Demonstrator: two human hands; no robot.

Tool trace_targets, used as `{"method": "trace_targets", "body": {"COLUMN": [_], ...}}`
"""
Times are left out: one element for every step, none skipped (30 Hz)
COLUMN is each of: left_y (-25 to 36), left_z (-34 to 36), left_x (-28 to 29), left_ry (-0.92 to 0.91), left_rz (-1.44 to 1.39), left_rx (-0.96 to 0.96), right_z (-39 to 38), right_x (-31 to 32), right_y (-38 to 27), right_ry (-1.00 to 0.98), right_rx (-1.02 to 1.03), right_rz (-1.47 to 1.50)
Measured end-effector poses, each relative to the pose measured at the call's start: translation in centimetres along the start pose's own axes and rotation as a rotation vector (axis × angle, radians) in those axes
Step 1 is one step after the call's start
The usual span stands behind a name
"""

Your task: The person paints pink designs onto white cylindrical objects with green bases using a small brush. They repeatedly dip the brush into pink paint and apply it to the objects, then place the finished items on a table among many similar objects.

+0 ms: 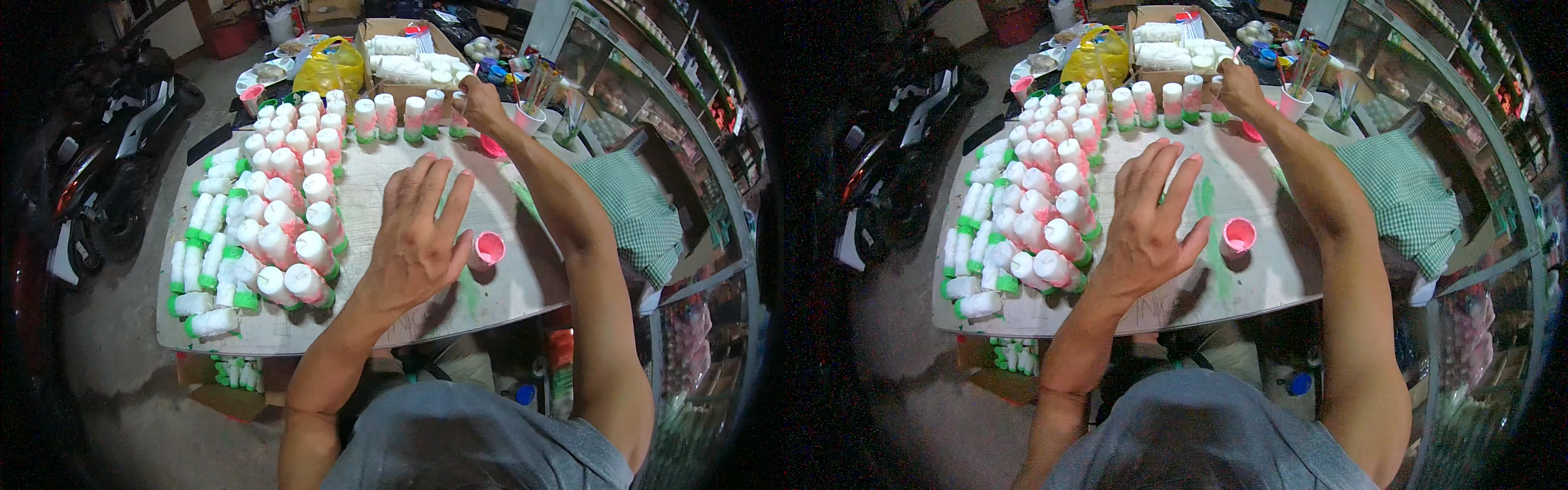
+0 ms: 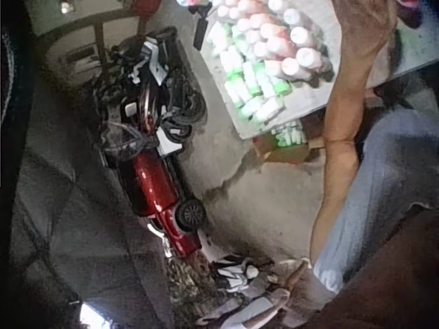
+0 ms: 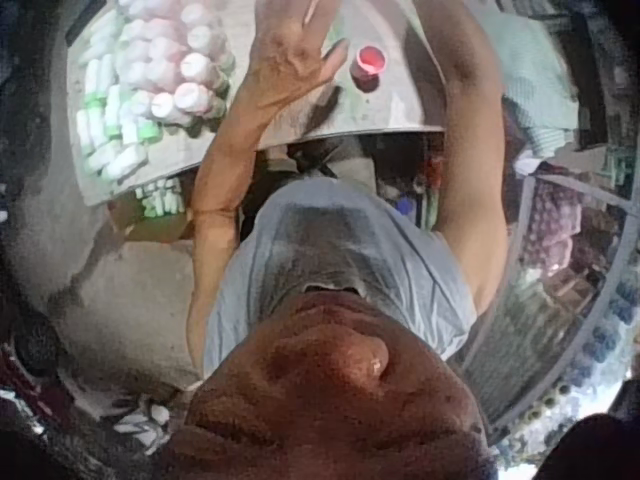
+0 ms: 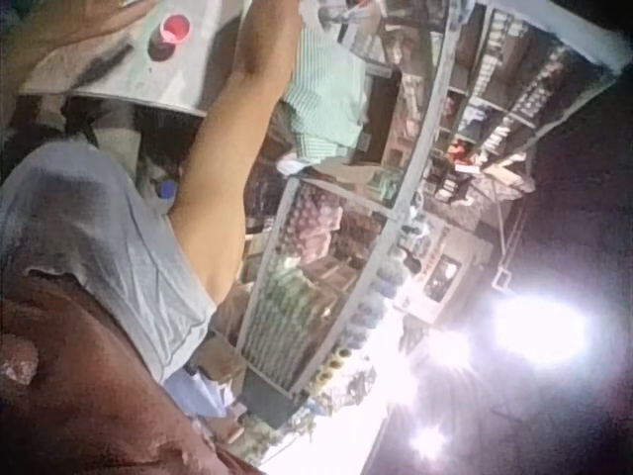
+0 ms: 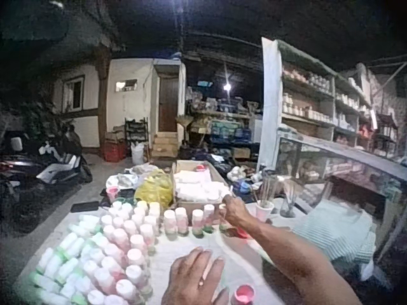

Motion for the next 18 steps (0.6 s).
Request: {"method": "trace_targets", "body": {"left_y": [0.5, 0.8, 1.1, 1.0, 0.6, 0.7, 1.4, 2.1, 3.0, 3.2, 2.8, 1.9, 1.2, 0.3, -1.2, -2.6, -3.9, -6.0], "left_z": [0.3, 0.1, 0.0, -0.9, -2.3, -2.8, -3.7, -4.1, -4.4, -4.5, -4.7, -5.2, -5.5, -5.5, -5.8, -6.2, -7.3, -9.2], "left_x": [0.1, 0.6, 1.0, 1.2, 1.6, 2.4, 3.8, 5.8, 8.7, 11.0, 12.9, 14.5, 16.0, 17.3, 19.1, 21.3, 23.8, 26.3], "left_ry": [-0.006, -0.006, -0.006, -0.027, 0.008, 0.006, 0.059, 0.107, 0.173, 0.159, 0.146, 0.146, 0.150, 0.155, 0.152, 0.160, 0.215, 0.163], "left_rz": [0.009, 0.009, 0.013, 0.033, 0.049, -0.008, 0.000, 0.037, 0.062, 0.119, 0.166, 0.221, 0.254, 0.286, 0.201, 0.092, 0.160, 0.211], "left_rx": [0.015, 0.026, 0.039, 0.049, 0.026, 0.050, -0.010, -0.041, -0.070, -0.066, -0.065, -0.051, -0.055, -0.059, -0.082, -0.120, -0.106, -0.019], "right_z": [-0.3, -0.6, -0.6, -1.2, -1.8, -2.5, -3.8, -5.4, -5.5, -5.6, -6.1, -6.5, -6.8, -7.2, -7.3, -7.5, -7.7, -9.0], "right_x": [-0.3, -0.3, -0.5, -1.3, -1.6, -1.8, -2.0, -2.2, -1.6, -0.8, 0.3, 1.6, 3.3, 5.2, 6.2, 6.4, 6.2, 7.1], "right_y": [-0.9, -2.0, -2.3, -2.9, -3.9, -5.0, -5.2, -5.5, -7.8, -10.3, -12.5, -17.1, -21.4, -25.8, -31.5, -33.8, -36.0, -40.9], "right_ry": [0.029, 0.056, 0.070, 0.054, -0.006, -0.070, -0.126, 0.000, -0.052, -0.064, -0.033, 0.043, 0.062, 0.095, 0.046, 0.032, 0.013, -0.060], "right_rx": [0.010, 0.048, 0.090, 0.159, 0.054, -0.049, -0.341, -0.674, -0.476, -0.273, -0.092, 0.185, 0.309, 0.431, 0.414, 0.433, 0.448, 0.511], "right_rz": [0.057, 0.073, 0.023, -0.023, -0.029, -0.047, 0.567, 1.151, 0.971, 0.772, 0.582, 0.162, 0.060, -0.046, 0.204, 0.255, 0.311, 0.326]}}
Point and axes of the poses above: each hand's wrist, its own z-axis towards the middle knuckle, its own x-axis out of the back of the hand, y = z × x, the point moved 5 cm from there along z, towards the middle knuckle, and after that the axes turned 3 degrees about z, right-handed, at the moved point
